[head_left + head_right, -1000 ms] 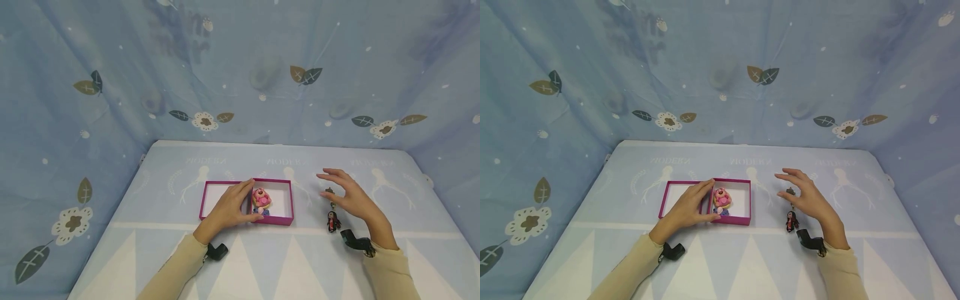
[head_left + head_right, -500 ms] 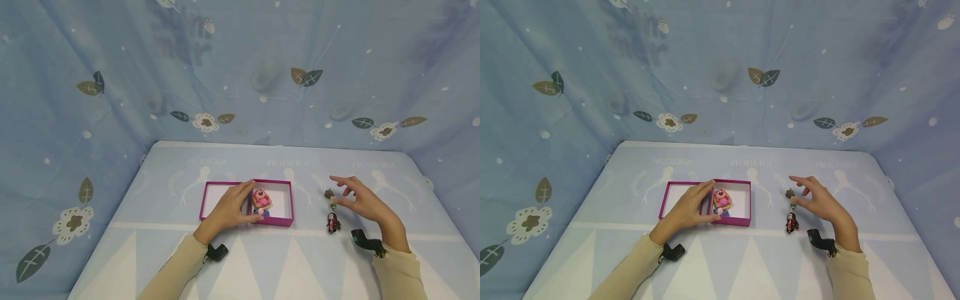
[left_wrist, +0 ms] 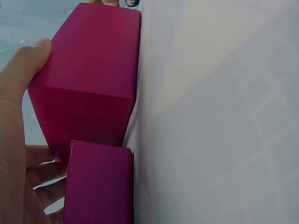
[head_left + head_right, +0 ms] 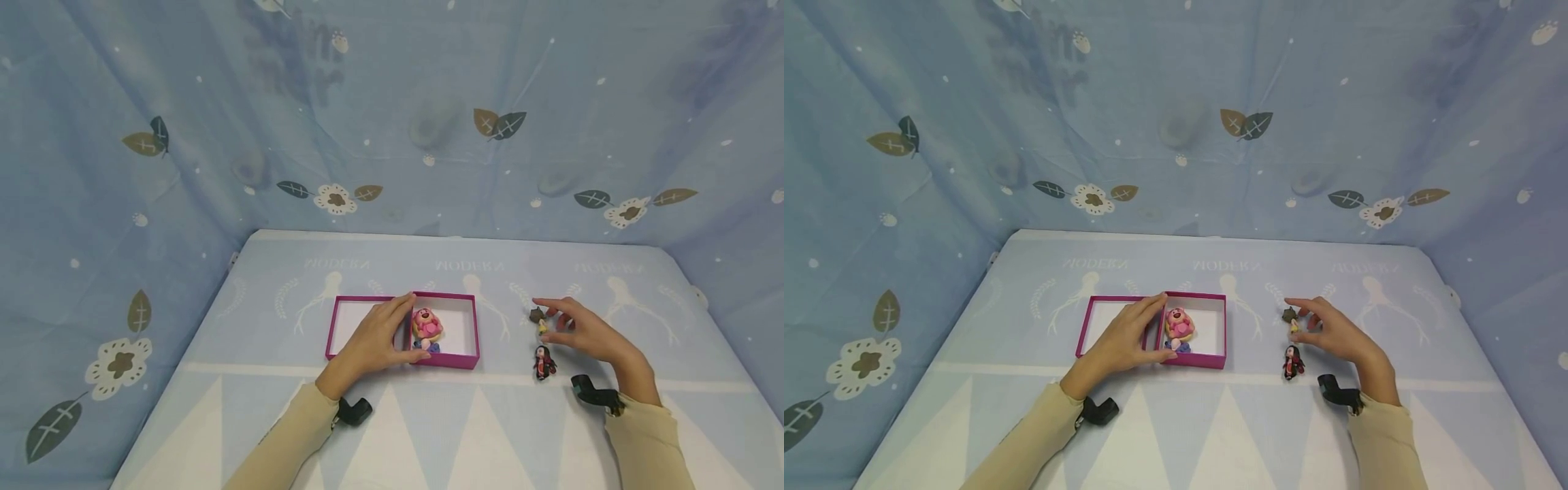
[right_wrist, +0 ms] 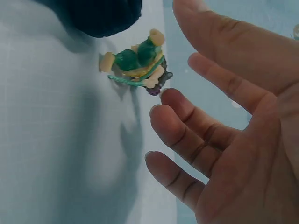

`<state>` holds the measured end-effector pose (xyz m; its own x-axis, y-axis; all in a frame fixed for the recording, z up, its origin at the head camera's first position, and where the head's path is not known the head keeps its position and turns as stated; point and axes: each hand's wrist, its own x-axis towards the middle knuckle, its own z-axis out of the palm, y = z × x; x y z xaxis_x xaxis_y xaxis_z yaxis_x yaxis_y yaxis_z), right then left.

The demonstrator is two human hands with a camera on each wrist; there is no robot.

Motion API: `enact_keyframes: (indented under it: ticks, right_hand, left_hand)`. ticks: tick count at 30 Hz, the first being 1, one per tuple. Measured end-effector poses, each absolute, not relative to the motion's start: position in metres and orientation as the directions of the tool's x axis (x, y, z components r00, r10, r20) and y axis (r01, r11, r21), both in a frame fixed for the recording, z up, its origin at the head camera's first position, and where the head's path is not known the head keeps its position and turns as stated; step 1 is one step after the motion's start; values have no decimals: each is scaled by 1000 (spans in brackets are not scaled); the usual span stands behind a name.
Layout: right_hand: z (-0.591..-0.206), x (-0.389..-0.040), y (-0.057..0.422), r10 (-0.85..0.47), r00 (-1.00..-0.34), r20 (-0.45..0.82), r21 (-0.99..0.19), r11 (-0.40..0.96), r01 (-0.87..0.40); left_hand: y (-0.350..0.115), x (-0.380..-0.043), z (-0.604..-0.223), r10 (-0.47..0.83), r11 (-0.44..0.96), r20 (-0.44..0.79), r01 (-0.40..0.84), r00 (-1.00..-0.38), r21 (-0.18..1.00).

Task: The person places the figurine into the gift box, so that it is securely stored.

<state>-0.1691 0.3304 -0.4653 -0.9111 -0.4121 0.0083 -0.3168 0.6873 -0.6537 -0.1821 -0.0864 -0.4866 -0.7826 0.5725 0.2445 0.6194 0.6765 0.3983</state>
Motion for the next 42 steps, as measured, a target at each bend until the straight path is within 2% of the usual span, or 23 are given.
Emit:
enact_keyframes:
  ticks: [10,21,42]
  right_hand:
    - [-468,-171,331,-383,-921,-68,-644,722,-252]
    - [-472,-173,332,-388,-917,-92,-667,707,-233]
    - [-454,-172,322,-332,-941,-69,-638,740,-214]
  left_hand:
    - [-86,-182,-487,566,682,227,605,-792,410]
    - [-86,-182,-486,571,675,249,620,-782,399]
    - [-86,-182,-485,578,668,264,633,-772,391]
